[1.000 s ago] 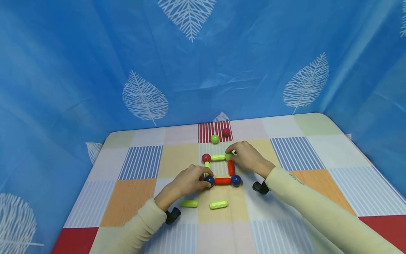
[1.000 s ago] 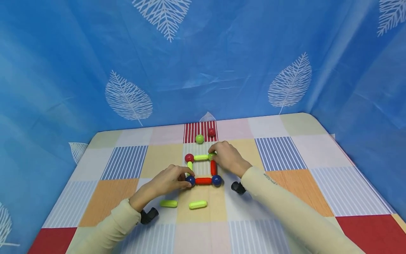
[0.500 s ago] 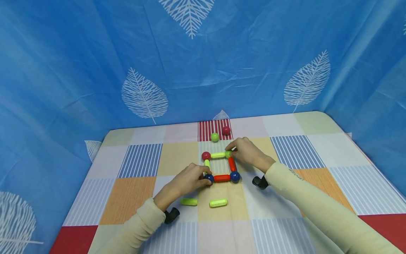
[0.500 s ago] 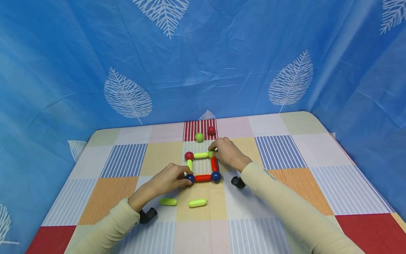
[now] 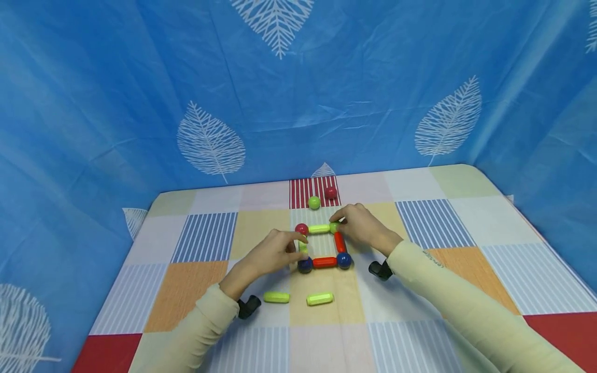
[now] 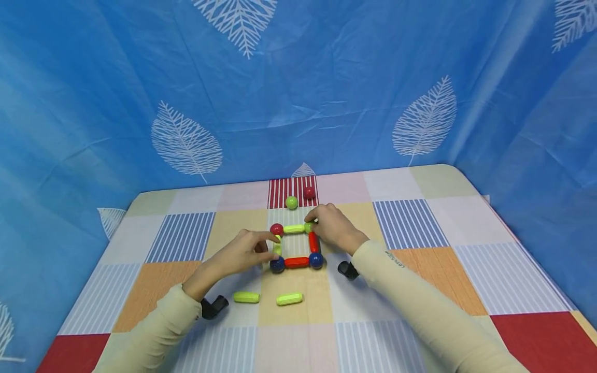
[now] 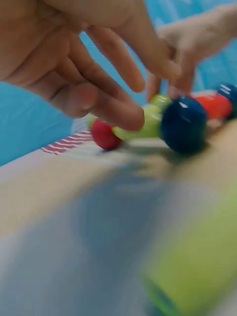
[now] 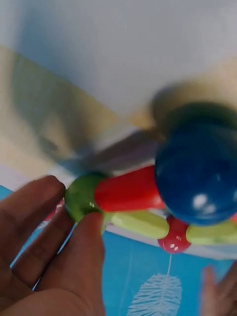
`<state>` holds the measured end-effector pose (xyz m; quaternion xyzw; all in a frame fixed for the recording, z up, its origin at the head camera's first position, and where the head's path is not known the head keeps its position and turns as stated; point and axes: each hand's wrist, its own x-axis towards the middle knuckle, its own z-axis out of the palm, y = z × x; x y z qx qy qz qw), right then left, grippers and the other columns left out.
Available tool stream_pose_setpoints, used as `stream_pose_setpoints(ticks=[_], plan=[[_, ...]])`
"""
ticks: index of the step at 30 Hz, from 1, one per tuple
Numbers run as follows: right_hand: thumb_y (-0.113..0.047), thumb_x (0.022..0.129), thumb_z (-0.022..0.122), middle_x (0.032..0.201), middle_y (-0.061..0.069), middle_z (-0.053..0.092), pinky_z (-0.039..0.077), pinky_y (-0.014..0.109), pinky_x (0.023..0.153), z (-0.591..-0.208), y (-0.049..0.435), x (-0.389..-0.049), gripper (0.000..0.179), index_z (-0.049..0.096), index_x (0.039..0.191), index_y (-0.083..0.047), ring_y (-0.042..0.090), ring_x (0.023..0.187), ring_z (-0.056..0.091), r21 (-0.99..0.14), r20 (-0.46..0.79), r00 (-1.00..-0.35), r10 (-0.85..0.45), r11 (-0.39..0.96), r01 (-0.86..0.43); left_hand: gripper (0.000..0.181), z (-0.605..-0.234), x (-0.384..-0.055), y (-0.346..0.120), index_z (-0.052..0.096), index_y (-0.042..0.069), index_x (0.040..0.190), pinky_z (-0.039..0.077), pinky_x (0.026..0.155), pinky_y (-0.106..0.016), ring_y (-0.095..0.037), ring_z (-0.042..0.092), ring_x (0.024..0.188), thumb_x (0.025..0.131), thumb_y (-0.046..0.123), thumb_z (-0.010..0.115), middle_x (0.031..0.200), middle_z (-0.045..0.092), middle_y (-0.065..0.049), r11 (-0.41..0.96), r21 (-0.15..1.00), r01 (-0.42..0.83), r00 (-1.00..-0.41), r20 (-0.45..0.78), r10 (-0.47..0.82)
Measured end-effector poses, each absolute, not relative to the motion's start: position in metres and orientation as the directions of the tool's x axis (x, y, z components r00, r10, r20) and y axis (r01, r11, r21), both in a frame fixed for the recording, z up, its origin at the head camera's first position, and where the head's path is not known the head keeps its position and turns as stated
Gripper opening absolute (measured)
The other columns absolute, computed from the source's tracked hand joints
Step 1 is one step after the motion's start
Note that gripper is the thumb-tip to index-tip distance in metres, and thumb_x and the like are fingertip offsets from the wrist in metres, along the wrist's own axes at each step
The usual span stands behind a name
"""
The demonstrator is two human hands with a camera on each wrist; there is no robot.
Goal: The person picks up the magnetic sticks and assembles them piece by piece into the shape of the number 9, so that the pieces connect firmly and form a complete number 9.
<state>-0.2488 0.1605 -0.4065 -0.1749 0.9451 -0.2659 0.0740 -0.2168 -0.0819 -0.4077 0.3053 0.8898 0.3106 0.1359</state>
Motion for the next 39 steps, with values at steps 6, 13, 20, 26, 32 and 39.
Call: stream_pose_setpoints(ticks=[6, 13, 20, 26, 32, 39], plan=[[-0.009, 0.089, 0.068, 0.116, 0.014, 0.069, 0.052, 0.046, 0.090, -0.407, 0.157, -0.251, 0.029, 0.071, 0.116, -0.001, 0.031, 0.104, 0.064, -0.574, -0.051, -0.956, -0.288, 0.792, -0.208, 0.024, -0.403, -0.255, -0.074, 0.070, -0.001, 0.116, 0.056, 0.079, -0.038, -0.026, 0.066, 0.091, 0.093, 0.005, 0.067, 0.107, 0.070, -0.014, 0.622, 0.616, 0.483, -0.809, 0.044, 0.586], [-0.008, 0.092, 0.067, 0.107, 0.009, 0.073, 0.052, 0.043, 0.092, -0.414, 0.152, -0.251, 0.021, 0.074, 0.111, -0.002, 0.025, 0.103, 0.063, -0.625, -0.063, -0.953, -0.295, 0.757, -0.193, 0.026, -0.408, -0.268, -0.068, 0.073, 0.000, 0.113, 0.054, 0.086, -0.036, -0.025, 0.066, 0.104, 0.088, -0.002, 0.070, 0.110, 0.072, -0.012, 0.689, 0.586, 0.426, -0.824, -0.064, 0.564], [-0.008, 0.092, 0.068, 0.108, 0.011, 0.073, 0.052, 0.042, 0.091, -0.413, 0.153, -0.249, 0.021, 0.074, 0.111, -0.001, 0.027, 0.106, 0.063, -0.634, -0.046, -0.959, -0.279, 0.750, -0.188, 0.025, -0.410, -0.268, -0.064, 0.074, 0.001, 0.111, 0.055, 0.082, -0.033, -0.024, 0.067, 0.100, 0.086, -0.002, 0.072, 0.106, 0.073, -0.012, 0.700, 0.598, 0.391, -0.852, -0.052, 0.520], [-0.009, 0.092, 0.069, 0.111, 0.010, 0.072, 0.050, 0.044, 0.094, -0.418, 0.154, -0.248, 0.021, 0.075, 0.112, -0.003, 0.028, 0.110, 0.060, -0.627, -0.063, -0.962, -0.265, 0.760, -0.168, 0.025, -0.410, -0.269, -0.064, 0.074, 0.003, 0.111, 0.054, 0.083, -0.031, -0.023, 0.066, 0.102, 0.086, 0.000, 0.073, 0.107, 0.073, -0.010, 0.714, 0.600, 0.360, -0.854, -0.097, 0.511], [-0.010, 0.092, 0.069, 0.109, 0.009, 0.072, 0.045, 0.047, 0.097, -0.417, 0.154, -0.250, 0.022, 0.075, 0.112, -0.004, 0.031, 0.112, 0.056, -0.621, -0.067, -0.964, -0.258, 0.767, -0.162, 0.024, -0.407, -0.275, -0.063, 0.076, 0.006, 0.107, 0.050, 0.078, -0.026, -0.019, 0.061, 0.098, 0.083, 0.001, 0.076, 0.104, 0.074, -0.006, 0.726, 0.604, 0.330, -0.861, -0.124, 0.494], [-0.011, 0.092, 0.069, 0.113, 0.011, 0.071, 0.048, 0.046, 0.096, -0.416, 0.154, -0.252, 0.022, 0.074, 0.113, -0.004, 0.030, 0.112, 0.058, -0.618, -0.087, -0.963, -0.254, 0.772, -0.148, 0.023, -0.403, -0.276, -0.061, 0.077, 0.006, 0.104, 0.045, 0.090, -0.032, -0.022, 0.060, 0.102, 0.082, 0.002, 0.078, 0.102, 0.075, -0.005, 0.734, 0.606, 0.308, -0.863, -0.146, 0.483]])
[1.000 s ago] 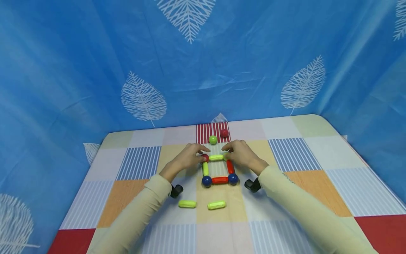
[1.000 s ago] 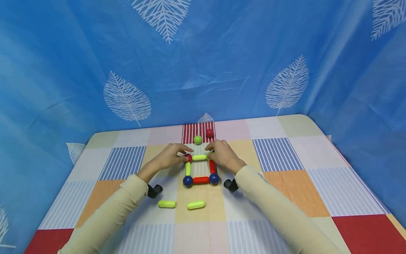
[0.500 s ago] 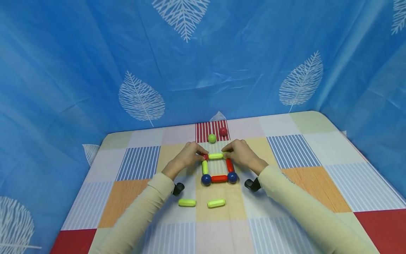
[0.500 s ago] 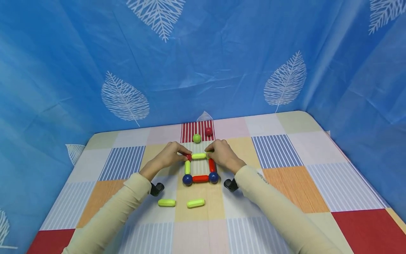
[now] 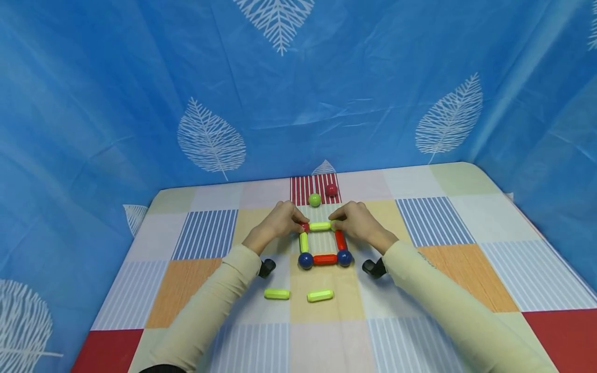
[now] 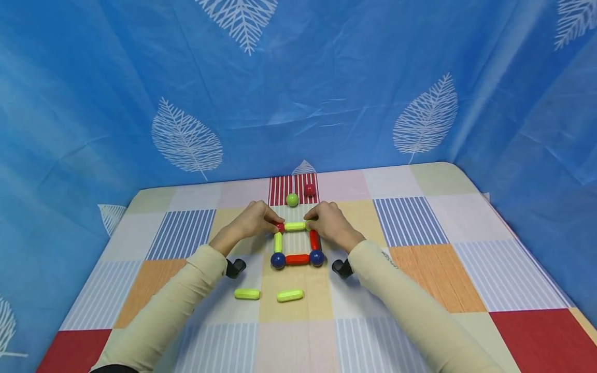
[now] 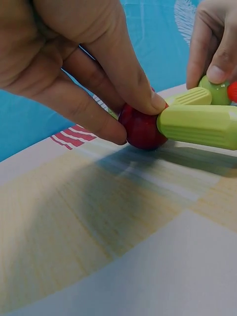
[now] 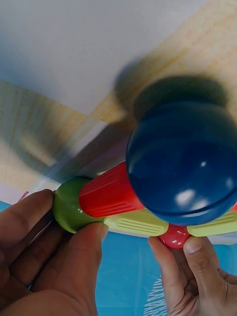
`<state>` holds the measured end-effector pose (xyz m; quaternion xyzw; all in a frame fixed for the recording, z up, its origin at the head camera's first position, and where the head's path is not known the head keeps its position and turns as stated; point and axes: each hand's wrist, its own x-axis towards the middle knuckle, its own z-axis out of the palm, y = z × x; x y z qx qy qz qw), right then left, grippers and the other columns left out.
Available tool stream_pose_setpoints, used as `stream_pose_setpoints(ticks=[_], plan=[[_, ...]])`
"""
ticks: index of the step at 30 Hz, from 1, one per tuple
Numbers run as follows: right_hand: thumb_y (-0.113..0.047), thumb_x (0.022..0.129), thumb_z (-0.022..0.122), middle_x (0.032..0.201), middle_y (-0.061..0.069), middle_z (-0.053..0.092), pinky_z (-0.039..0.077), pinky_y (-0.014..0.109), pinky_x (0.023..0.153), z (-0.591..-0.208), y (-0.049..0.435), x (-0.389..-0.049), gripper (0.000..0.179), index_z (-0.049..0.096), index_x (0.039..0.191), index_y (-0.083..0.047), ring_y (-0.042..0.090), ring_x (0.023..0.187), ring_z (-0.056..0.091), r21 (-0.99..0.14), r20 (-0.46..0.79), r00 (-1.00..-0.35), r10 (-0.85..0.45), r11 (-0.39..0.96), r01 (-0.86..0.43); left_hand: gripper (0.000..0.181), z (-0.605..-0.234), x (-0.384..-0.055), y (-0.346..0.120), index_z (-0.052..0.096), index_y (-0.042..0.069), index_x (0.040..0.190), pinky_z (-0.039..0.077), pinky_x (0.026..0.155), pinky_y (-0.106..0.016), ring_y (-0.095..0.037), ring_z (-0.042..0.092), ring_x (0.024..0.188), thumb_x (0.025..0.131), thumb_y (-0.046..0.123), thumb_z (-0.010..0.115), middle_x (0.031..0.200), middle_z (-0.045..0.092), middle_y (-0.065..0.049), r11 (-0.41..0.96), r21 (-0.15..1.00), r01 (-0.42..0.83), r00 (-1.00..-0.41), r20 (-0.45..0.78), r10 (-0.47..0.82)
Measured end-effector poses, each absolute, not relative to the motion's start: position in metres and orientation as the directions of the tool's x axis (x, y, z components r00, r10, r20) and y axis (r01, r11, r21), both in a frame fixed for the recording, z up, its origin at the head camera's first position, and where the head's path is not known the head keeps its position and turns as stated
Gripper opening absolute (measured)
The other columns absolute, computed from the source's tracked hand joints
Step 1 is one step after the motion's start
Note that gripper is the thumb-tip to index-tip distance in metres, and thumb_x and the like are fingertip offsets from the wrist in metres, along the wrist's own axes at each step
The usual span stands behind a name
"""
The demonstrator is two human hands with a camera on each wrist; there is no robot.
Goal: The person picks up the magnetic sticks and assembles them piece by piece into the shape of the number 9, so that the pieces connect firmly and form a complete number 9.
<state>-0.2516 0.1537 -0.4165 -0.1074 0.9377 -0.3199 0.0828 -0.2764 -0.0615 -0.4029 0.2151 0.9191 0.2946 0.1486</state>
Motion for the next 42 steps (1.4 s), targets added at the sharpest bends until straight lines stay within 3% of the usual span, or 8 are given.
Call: stream_pose_setpoints(ticks=[3, 8, 12, 15, 18, 24, 31, 42], plan=[[-0.011, 0.092, 0.069, 0.111, 0.010, 0.072, 0.047, 0.046, 0.095, -0.414, 0.154, -0.253, 0.022, 0.075, 0.112, -0.004, 0.030, 0.110, 0.058, -0.616, -0.087, -0.963, -0.254, 0.774, -0.148, 0.023, -0.401, -0.277, -0.062, 0.077, 0.006, 0.105, 0.045, 0.092, -0.033, -0.022, 0.061, 0.102, 0.082, 0.002, 0.078, 0.100, 0.075, -0.005, 0.732, 0.608, 0.308, -0.862, -0.146, 0.485], [-0.008, 0.091, 0.069, 0.108, 0.012, 0.073, 0.048, 0.046, 0.095, -0.408, 0.151, -0.256, 0.021, 0.075, 0.110, -0.001, 0.031, 0.108, 0.061, -0.600, -0.089, -0.957, -0.276, 0.782, -0.170, 0.023, -0.401, -0.281, -0.063, 0.076, 0.004, 0.105, 0.054, 0.078, -0.026, -0.018, 0.068, 0.093, 0.082, 0.001, 0.078, 0.099, 0.075, -0.006, 0.723, 0.621, 0.304, -0.857, -0.153, 0.492], [-0.007, 0.090, 0.069, 0.117, 0.016, 0.069, 0.047, 0.049, 0.099, -0.405, 0.147, -0.250, 0.027, 0.071, 0.116, 0.002, 0.033, 0.114, 0.060, -0.572, -0.061, -0.959, -0.278, 0.797, -0.195, 0.026, -0.402, -0.282, -0.064, 0.076, 0.005, 0.105, 0.052, 0.073, -0.023, -0.017, 0.067, 0.092, 0.080, 0.001, 0.080, 0.099, 0.075, -0.005, 0.726, 0.607, 0.323, -0.845, -0.161, 0.511], [-0.007, 0.090, 0.069, 0.120, 0.018, 0.067, 0.049, 0.048, 0.096, -0.401, 0.144, -0.236, 0.029, 0.070, 0.118, 0.002, 0.032, 0.113, 0.061, -0.556, 0.019, -0.960, -0.280, 0.795, -0.243, 0.028, -0.401, -0.283, -0.064, 0.076, 0.006, 0.106, 0.051, 0.080, -0.025, -0.018, 0.066, 0.096, 0.079, 0.002, 0.081, 0.100, 0.075, -0.004, 0.730, 0.592, 0.342, -0.837, -0.161, 0.523], [-0.006, 0.089, 0.070, 0.113, 0.015, 0.070, 0.055, 0.043, 0.085, -0.396, 0.134, -0.212, 0.026, 0.072, 0.115, 0.001, 0.026, 0.101, 0.065, -0.563, 0.084, -0.941, -0.327, 0.764, -0.316, 0.028, -0.401, -0.284, -0.064, 0.077, 0.006, 0.106, 0.048, 0.091, -0.030, -0.019, 0.065, 0.102, 0.079, 0.003, 0.081, 0.100, 0.075, -0.003, 0.732, 0.589, 0.343, -0.835, -0.165, 0.525], [-0.006, 0.087, 0.073, 0.101, 0.005, 0.073, 0.056, 0.033, 0.078, -0.401, 0.115, -0.160, 0.019, 0.075, 0.105, -0.003, 0.017, 0.092, 0.067, -0.615, 0.017, -0.862, -0.507, 0.674, -0.409, 0.027, -0.400, -0.286, -0.066, 0.076, 0.003, 0.106, 0.041, 0.103, -0.036, -0.019, 0.068, 0.101, 0.079, 0.001, 0.081, 0.099, 0.075, -0.005, 0.722, 0.613, 0.321, -0.841, -0.166, 0.515], [-0.007, 0.081, 0.079, 0.097, -0.001, 0.073, 0.056, 0.034, 0.080, -0.411, 0.109, -0.127, 0.021, 0.076, 0.101, -0.006, 0.015, 0.094, 0.067, -0.527, -0.019, -0.804, -0.595, 0.689, -0.497, 0.026, -0.400, -0.286, -0.066, 0.076, 0.000, 0.104, 0.054, 0.084, -0.029, -0.020, 0.069, 0.098, 0.078, -0.001, 0.081, 0.099, 0.075, -0.007, 0.715, 0.637, 0.289, -0.850, -0.172, 0.497], [-0.004, 0.079, 0.079, 0.092, -0.002, 0.072, 0.056, 0.035, 0.077, -0.416, 0.117, -0.111, 0.019, 0.077, 0.097, -0.009, 0.016, 0.091, 0.067, -0.489, 0.010, -0.840, -0.543, 0.730, -0.478, 0.027, -0.400, -0.285, -0.067, 0.077, 0.002, 0.104, 0.054, 0.080, -0.027, -0.019, 0.068, 0.097, 0.078, -0.001, 0.081, 0.098, 0.075, -0.007, 0.703, 0.660, 0.264, -0.849, -0.187, 0.494]])
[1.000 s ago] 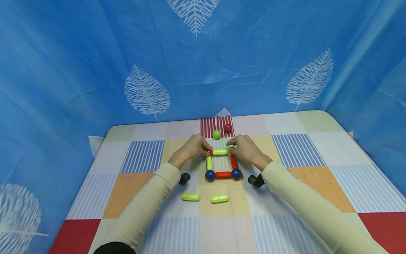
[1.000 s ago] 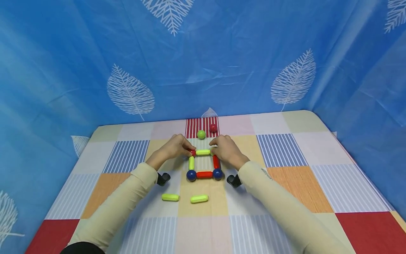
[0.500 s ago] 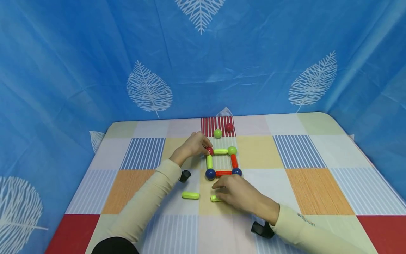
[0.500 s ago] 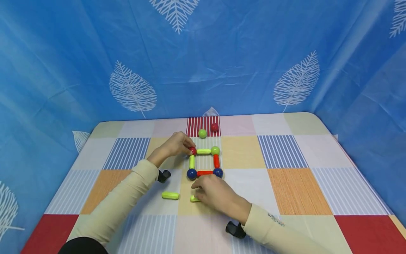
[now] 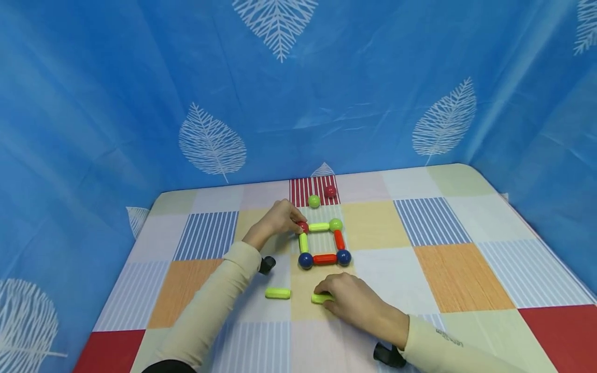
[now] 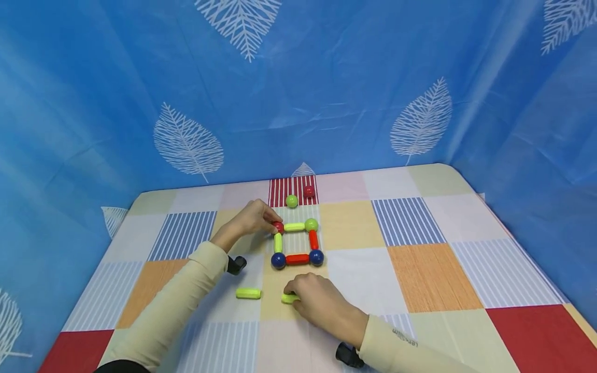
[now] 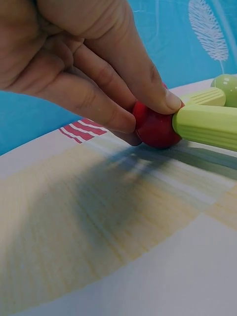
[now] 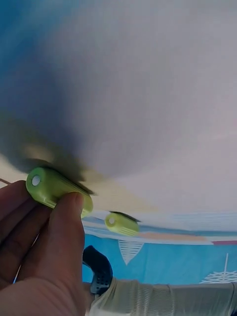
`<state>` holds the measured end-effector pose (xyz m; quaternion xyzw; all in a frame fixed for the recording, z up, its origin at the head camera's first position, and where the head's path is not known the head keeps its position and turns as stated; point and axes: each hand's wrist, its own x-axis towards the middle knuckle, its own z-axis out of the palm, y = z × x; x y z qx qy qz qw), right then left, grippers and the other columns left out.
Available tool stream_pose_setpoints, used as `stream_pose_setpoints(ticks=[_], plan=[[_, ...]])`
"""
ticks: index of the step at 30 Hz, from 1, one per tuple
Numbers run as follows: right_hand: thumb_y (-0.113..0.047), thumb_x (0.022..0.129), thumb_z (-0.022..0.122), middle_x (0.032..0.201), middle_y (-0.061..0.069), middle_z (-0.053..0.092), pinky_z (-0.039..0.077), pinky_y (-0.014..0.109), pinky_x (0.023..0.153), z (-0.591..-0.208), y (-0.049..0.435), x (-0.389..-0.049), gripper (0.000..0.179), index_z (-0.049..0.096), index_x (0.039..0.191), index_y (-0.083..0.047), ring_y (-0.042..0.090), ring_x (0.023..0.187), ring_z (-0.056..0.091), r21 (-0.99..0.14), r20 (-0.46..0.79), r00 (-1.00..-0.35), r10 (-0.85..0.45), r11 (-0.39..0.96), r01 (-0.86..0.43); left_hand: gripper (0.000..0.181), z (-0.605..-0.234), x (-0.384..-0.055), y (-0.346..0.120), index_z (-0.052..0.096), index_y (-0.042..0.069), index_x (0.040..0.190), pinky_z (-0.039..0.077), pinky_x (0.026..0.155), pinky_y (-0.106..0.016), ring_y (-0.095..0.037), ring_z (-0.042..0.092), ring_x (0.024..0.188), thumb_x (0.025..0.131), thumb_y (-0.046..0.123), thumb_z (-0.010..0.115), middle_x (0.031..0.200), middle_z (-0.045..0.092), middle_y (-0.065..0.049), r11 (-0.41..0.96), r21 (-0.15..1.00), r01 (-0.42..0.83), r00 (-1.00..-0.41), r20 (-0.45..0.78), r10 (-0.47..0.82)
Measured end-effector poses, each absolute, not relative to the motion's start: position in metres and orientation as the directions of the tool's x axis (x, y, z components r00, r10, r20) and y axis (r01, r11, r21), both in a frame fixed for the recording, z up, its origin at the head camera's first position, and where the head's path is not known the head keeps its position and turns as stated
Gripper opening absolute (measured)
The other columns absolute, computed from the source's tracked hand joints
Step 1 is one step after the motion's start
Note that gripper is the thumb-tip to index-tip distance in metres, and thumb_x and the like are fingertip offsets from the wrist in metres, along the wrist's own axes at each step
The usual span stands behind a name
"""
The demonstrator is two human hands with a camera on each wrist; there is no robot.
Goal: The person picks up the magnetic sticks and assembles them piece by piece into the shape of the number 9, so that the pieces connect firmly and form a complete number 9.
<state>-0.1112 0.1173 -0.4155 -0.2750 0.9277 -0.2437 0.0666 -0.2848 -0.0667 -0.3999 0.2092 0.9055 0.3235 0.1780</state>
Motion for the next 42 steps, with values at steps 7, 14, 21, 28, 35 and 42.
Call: stream_pose_setpoints(ticks=[7, 14, 21, 28, 35, 42], plan=[[0.000, 0.074, 0.077, 0.089, -0.003, 0.072, 0.056, 0.035, 0.072, -0.417, 0.145, -0.097, 0.020, 0.077, 0.093, -0.008, 0.013, 0.084, 0.067, -0.525, -0.023, -0.923, -0.384, 0.791, -0.316, 0.028, -0.398, -0.286, -0.071, 0.075, -0.002, 0.106, 0.056, 0.080, -0.028, -0.022, 0.069, 0.098, 0.079, -0.004, 0.079, 0.101, 0.074, -0.010, 0.683, 0.679, 0.271, -0.837, -0.184, 0.515], [0.002, 0.075, 0.077, 0.079, -0.005, 0.070, 0.053, 0.025, 0.063, -0.417, 0.173, -0.109, 0.019, 0.077, 0.092, -0.006, 0.005, 0.071, 0.061, -0.586, -0.029, -0.981, -0.192, 0.799, -0.139, 0.026, -0.399, -0.286, -0.074, 0.076, 0.000, 0.104, 0.056, 0.082, -0.030, -0.021, 0.069, 0.098, 0.078, -0.002, 0.080, 0.099, 0.075, -0.009, 0.698, 0.661, 0.275, -0.841, -0.186, 0.507], [-0.002, 0.076, 0.077, 0.080, 0.000, 0.072, 0.055, 0.028, 0.064, -0.417, 0.179, -0.128, 0.019, 0.076, 0.095, -0.001, 0.010, 0.073, 0.065, -0.670, -0.029, -0.993, -0.119, 0.739, -0.068, 0.028, -0.406, -0.283, -0.075, 0.076, 0.000, 0.105, 0.056, 0.079, -0.027, -0.020, 0.069, 0.097, 0.078, -0.002, 0.080, 0.098, 0.075, -0.008, 0.691, 0.686, 0.229, -0.848, -0.208, 0.488], [0.002, 0.074, 0.074, 0.077, 0.001, 0.071, 0.054, 0.026, 0.061, -0.420, 0.175, -0.135, 0.018, 0.075, 0.092, 0.001, 0.011, 0.070, 0.065, -0.708, -0.039, -0.995, -0.097, 0.705, -0.041, 0.028, -0.404, -0.282, -0.071, 0.076, 0.001, 0.105, 0.055, 0.082, -0.028, -0.019, 0.068, 0.098, 0.077, -0.001, 0.081, 0.097, 0.075, -0.007, 0.690, 0.684, 0.235, -0.848, -0.202, 0.490], [0.000, 0.075, 0.077, 0.077, 0.000, 0.072, 0.053, 0.025, 0.060, -0.421, 0.175, -0.133, 0.017, 0.076, 0.092, -0.001, 0.010, 0.071, 0.066, -0.725, -0.049, -0.996, -0.070, 0.688, -0.012, 0.028, -0.400, -0.283, -0.068, 0.076, 0.001, 0.106, 0.056, 0.080, -0.028, -0.021, 0.067, 0.100, 0.078, -0.002, 0.081, 0.098, 0.075, -0.008, 0.694, 0.686, 0.217, -0.851, -0.215, 0.479], [-0.005, 0.076, 0.078, 0.077, 0.000, 0.072, 0.051, 0.026, 0.060, -0.422, 0.176, -0.130, 0.017, 0.077, 0.092, -0.004, 0.009, 0.069, 0.065, -0.764, -0.120, -0.992, -0.027, 0.640, 0.075, 0.028, -0.400, -0.283, -0.067, 0.076, 0.001, 0.105, 0.055, 0.080, -0.027, -0.021, 0.067, 0.100, 0.078, -0.002, 0.081, 0.098, 0.075, -0.008, 0.695, 0.680, 0.232, -0.850, -0.206, 0.486]])
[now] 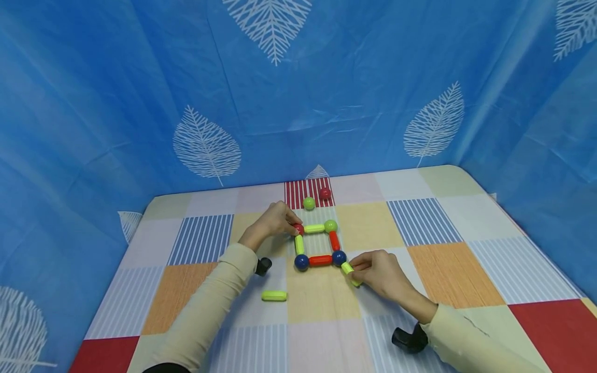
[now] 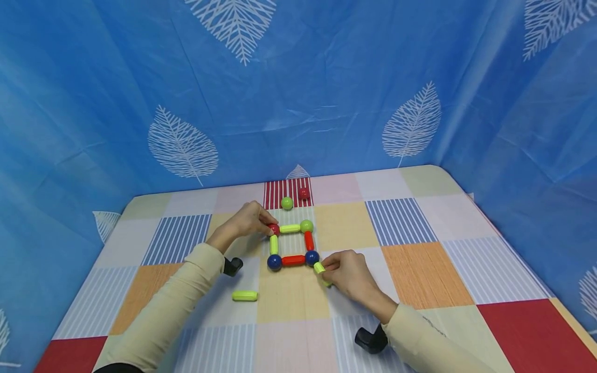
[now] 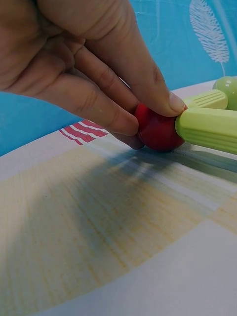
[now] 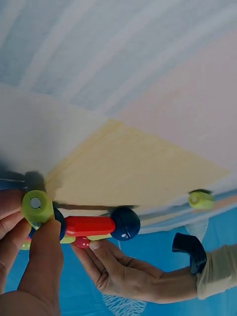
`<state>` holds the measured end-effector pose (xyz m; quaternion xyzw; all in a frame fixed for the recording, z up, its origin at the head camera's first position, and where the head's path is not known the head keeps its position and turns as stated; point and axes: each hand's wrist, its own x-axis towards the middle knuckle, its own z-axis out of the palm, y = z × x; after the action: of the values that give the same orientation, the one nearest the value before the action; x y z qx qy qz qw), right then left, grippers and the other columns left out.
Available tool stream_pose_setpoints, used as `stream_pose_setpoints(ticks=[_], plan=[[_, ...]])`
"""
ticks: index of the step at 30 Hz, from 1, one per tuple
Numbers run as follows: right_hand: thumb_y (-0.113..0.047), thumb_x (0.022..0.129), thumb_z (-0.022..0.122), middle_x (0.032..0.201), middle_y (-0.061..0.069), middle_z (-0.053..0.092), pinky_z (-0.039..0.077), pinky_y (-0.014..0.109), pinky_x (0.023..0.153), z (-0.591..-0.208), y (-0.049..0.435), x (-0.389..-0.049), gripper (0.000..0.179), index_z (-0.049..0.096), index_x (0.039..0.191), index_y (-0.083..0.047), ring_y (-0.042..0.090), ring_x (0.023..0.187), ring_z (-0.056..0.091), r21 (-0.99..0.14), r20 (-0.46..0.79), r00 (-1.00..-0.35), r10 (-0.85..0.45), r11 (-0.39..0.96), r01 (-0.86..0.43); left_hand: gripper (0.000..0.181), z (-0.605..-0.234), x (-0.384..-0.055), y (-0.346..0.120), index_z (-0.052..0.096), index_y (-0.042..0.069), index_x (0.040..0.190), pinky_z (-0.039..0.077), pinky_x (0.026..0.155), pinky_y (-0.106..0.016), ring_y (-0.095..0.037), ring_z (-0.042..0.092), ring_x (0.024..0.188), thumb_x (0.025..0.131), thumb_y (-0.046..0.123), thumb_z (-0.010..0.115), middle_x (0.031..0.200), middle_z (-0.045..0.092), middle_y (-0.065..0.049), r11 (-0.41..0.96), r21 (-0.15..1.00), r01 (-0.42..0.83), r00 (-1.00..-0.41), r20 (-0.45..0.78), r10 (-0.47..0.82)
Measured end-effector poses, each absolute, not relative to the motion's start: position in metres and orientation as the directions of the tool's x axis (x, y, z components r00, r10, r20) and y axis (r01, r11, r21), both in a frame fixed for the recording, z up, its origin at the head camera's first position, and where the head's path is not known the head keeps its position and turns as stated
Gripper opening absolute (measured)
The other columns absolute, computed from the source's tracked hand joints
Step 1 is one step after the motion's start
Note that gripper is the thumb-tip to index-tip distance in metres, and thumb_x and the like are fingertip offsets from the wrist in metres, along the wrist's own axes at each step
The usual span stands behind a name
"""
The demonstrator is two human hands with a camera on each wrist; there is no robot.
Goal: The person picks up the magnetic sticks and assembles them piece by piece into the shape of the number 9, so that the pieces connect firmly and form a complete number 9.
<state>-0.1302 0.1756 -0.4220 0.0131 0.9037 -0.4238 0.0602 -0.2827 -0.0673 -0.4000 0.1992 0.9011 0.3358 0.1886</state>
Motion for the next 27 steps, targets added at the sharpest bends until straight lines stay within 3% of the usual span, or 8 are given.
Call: stream_pose_setpoints(ticks=[7, 14, 27], plan=[[-0.007, 0.077, 0.081, 0.079, 0.004, 0.074, 0.055, 0.027, 0.062, -0.4234, 0.1703, -0.1285, 0.020, 0.074, 0.095, 0.000, 0.012, 0.070, 0.068, -0.830, -0.267, -0.963, 0.024, 0.503, 0.243, 0.027, -0.4008, -0.2830, -0.0672, 0.076, -0.001, 0.105, 0.056, 0.080, -0.028, -0.021, 0.069, 0.097, 0.078, -0.003, 0.080, 0.097, 0.075, -0.009, 0.679, 0.698, 0.227, -0.849, -0.200, 0.490], [0.001, 0.082, 0.075, 0.090, 0.016, 0.074, 0.059, 0.034, 0.070, -0.4259, 0.1687, -0.1262, 0.027, 0.066, 0.105, 0.012, 0.019, 0.081, 0.071, -0.900, -0.360, -0.932, -0.033, 0.277, 0.337, 0.028, -0.4006, -0.2830, -0.0676, 0.076, 0.000, 0.105, 0.055, 0.081, -0.028, -0.021, 0.068, 0.099, 0.077, -0.002, 0.081, 0.097, 0.075, -0.008, 0.684, 0.697, 0.217, -0.850, -0.209, 0.483], [0.000, 0.084, 0.075, 0.094, 0.016, 0.074, 0.059, 0.034, 0.072, -0.4273, 0.1718, -0.1276, 0.027, 0.066, 0.107, 0.011, 0.020, 0.083, 0.071, -0.901, -0.383, -0.923, -0.046, 0.240, 0.362, 0.027, -0.4002, -0.2828, -0.0671, 0.076, 0.000, 0.105, 0.056, 0.081, -0.028, -0.021, 0.068, 0.099, 0.078, -0.002, 0.081, 0.098, 0.075, -0.009, 0.686, 0.695, 0.214, -0.852, -0.211, 0.479]])
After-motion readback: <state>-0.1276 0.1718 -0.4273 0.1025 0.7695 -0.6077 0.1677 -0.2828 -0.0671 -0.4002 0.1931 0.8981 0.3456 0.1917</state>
